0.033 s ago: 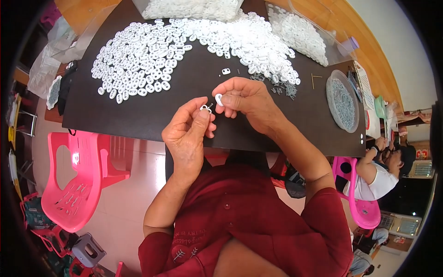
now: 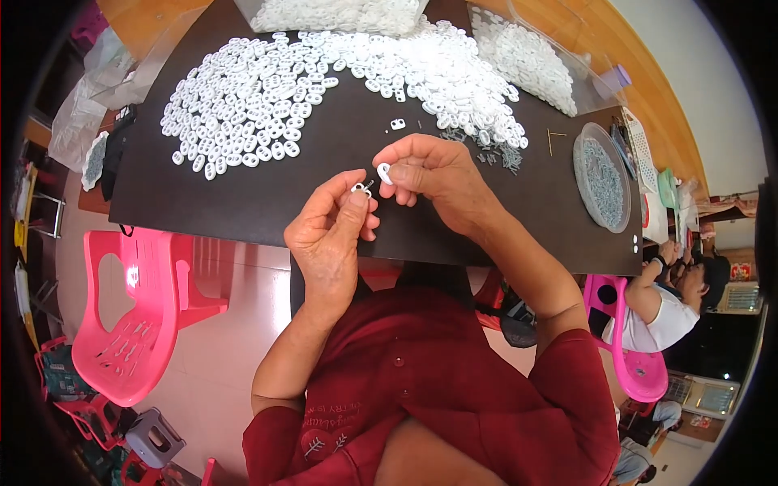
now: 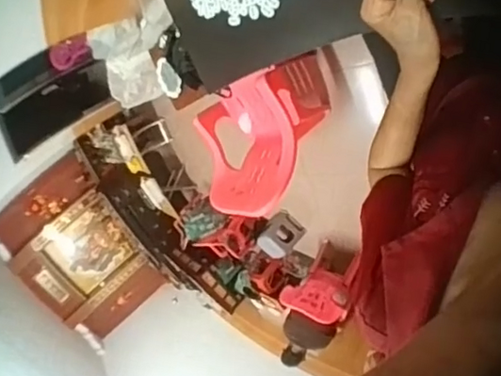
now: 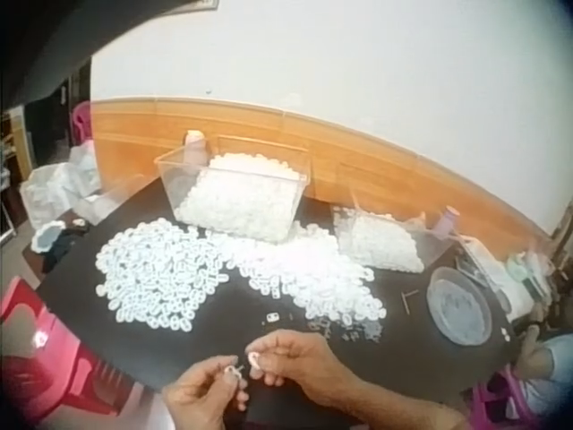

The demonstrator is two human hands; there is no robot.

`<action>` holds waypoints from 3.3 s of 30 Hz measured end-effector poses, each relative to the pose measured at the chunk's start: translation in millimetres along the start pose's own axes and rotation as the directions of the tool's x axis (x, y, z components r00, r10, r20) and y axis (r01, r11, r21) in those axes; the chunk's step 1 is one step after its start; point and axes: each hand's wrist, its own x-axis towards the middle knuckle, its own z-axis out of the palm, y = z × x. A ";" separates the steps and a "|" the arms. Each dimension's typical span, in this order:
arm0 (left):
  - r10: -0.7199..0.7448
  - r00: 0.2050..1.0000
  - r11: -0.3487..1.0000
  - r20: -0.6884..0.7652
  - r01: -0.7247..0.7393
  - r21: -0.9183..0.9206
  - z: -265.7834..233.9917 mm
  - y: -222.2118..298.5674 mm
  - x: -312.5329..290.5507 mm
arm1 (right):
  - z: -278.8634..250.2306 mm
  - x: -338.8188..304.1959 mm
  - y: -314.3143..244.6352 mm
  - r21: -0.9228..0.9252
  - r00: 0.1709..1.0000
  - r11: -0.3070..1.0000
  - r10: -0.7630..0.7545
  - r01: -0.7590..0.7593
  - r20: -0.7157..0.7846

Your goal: The recorder is manually assembling small white plastic components by joining them together at a workstation.

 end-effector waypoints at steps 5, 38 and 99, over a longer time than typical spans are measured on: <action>-0.021 1.000 0.999 -0.005 0.021 0.033 -0.7 0.4 -1.4 | 4.4 -1.7 -0.2 -0.001 1.000 1.000 -0.014 0.014 -0.020; 0.056 0.998 0.993 -0.041 -0.051 0.110 2.0 -6.9 -2.9 | 24.6 -4.3 11.0 -0.227 0.963 0.953 -0.233 0.199 -0.136; -0.075 0.995 0.964 -0.070 0.054 -0.259 12.0 1.0 9.7 | 20.5 -5.1 15.2 -0.603 0.810 0.616 -0.580 0.507 0.089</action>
